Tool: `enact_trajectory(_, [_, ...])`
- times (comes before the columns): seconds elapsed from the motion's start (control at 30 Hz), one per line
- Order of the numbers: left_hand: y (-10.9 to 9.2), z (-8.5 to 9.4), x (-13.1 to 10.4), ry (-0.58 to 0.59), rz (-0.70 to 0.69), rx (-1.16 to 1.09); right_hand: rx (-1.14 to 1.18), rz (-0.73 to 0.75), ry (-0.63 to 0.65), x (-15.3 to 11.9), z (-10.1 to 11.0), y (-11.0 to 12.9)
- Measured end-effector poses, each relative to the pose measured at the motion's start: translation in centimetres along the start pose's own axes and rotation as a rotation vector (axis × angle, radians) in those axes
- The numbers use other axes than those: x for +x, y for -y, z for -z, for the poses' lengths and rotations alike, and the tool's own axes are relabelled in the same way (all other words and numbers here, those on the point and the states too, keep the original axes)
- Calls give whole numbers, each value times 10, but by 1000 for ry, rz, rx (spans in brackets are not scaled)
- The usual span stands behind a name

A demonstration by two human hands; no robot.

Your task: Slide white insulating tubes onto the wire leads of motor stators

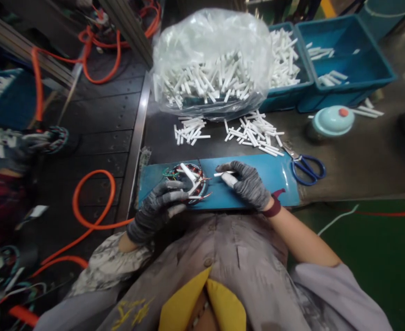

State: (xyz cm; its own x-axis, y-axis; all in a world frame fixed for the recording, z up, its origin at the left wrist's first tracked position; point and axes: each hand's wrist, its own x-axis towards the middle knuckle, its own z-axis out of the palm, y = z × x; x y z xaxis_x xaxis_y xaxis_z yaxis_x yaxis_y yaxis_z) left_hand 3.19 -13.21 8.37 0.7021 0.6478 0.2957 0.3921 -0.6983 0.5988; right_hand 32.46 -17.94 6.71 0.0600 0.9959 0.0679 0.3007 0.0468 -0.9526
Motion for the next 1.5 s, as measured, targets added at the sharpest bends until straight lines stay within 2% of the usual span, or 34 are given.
enact_trajectory(0.07, [3,-1,-3,-12,-30,53,76,-41,40,3,-3,-3])
enact_trajectory(0.17, [1,-1,-7,-45,-126,269,118,-69,75,5,-3,-9])
enact_trajectory(0.27, [-2,-1,-6,-8,-186,467,98,41,100,6,-6,-11])
enact_trajectory(0.37, [-1,-1,-1,60,-161,517,-79,201,160,11,-11,-6])
enact_trajectory(0.47, [5,-4,4,96,-113,498,-345,273,208,23,-16,2])
enact_trajectory(0.53, [11,-6,6,131,-75,473,-395,246,277,32,-17,6])
enact_trajectory(0.67, [20,-8,6,211,-33,397,-299,126,416,44,-15,11])
enact_trajectory(0.87, [22,-8,7,195,-58,367,-207,108,408,47,-5,12])
enact_trajectory(1.03, [21,-10,6,180,-55,426,-147,13,522,46,-24,10])
enact_trajectory(1.13, [19,-11,5,146,-67,411,-167,11,428,40,-23,11])
enact_trajectory(1.2, [15,-10,6,110,-86,390,-270,10,260,35,-5,11])
enact_trajectory(1.27, [8,-7,8,78,-125,355,-536,-66,21,33,23,8])
enact_trajectory(1.33, [1,-5,11,57,-156,321,-916,-248,-176,33,53,0])
enact_trajectory(1.43, [-3,-4,14,31,-164,297,-1129,-375,-165,36,84,-17])
enact_trajectory(1.5, [-1,-5,13,27,-173,285,-1165,-353,-132,36,91,-27])
